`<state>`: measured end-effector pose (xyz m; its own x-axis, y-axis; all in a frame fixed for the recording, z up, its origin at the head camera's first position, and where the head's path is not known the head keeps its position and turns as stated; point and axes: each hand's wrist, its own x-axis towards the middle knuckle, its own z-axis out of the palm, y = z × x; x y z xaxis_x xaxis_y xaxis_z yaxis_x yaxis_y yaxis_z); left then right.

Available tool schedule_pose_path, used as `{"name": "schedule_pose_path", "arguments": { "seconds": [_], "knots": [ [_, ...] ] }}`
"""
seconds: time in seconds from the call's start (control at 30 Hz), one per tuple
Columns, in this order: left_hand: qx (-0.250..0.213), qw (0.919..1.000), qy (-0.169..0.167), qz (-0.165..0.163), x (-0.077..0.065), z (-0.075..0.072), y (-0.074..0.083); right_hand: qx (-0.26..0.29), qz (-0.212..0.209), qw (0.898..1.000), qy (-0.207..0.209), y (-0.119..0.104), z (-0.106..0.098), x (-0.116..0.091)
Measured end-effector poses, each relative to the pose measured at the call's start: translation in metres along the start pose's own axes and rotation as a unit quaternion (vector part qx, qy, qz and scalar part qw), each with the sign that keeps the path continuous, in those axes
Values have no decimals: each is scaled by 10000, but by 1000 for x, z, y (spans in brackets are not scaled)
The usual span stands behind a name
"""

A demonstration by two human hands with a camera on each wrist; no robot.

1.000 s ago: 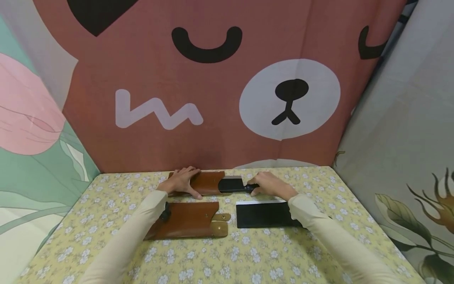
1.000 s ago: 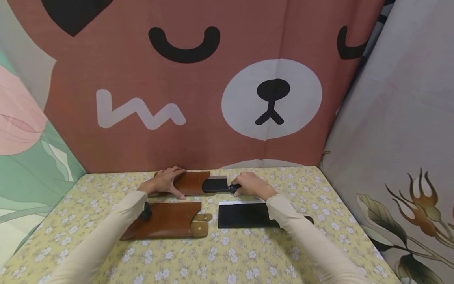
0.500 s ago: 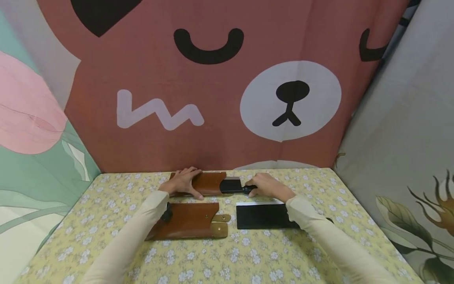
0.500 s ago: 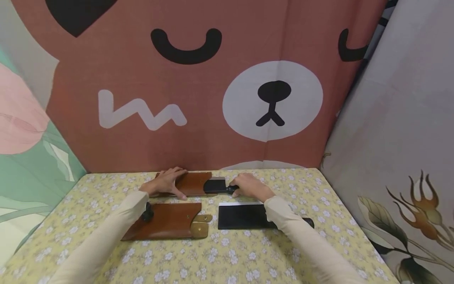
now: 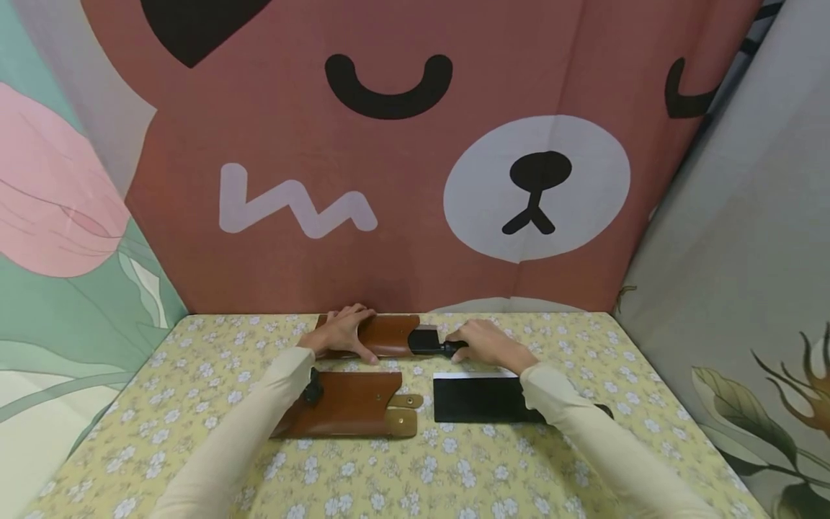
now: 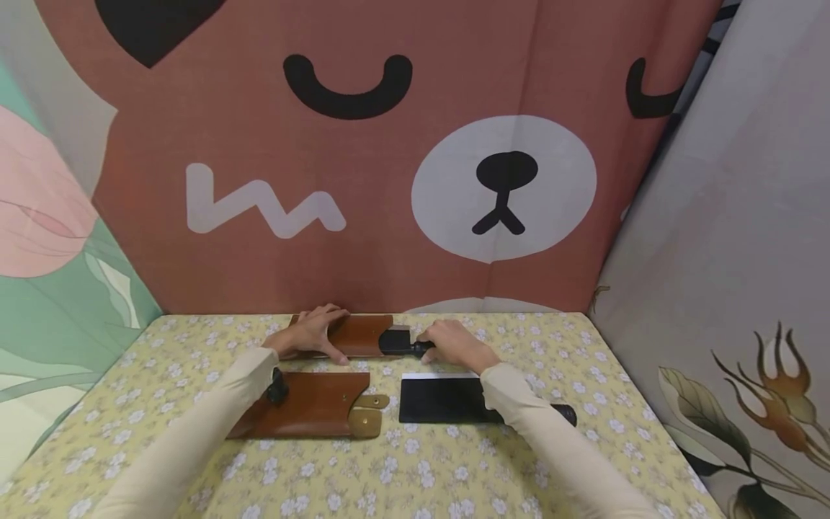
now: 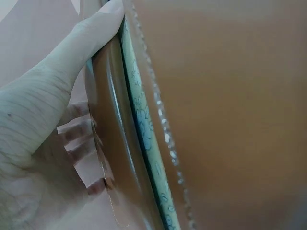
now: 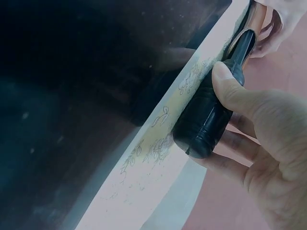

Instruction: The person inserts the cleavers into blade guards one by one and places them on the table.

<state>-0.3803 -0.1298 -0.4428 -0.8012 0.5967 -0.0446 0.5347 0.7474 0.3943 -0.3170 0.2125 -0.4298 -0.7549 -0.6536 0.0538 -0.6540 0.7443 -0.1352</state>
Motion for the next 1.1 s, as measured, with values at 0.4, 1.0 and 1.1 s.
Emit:
{"name": "schedule_pose_path", "arguments": {
  "seconds": [0.4,1.0,1.1],
  "knots": [
    [-145,9999,13,23,1,5,3,-48,-272,9996,11,-7,2,9],
    [12,10000,-54,-27,7,6,5,-229,-99,9996,145,-5,-3,11],
    [48,10000,-50,-65,6,4,6,-260,-196,9993,178,-6,-4,13]
  ]
}}
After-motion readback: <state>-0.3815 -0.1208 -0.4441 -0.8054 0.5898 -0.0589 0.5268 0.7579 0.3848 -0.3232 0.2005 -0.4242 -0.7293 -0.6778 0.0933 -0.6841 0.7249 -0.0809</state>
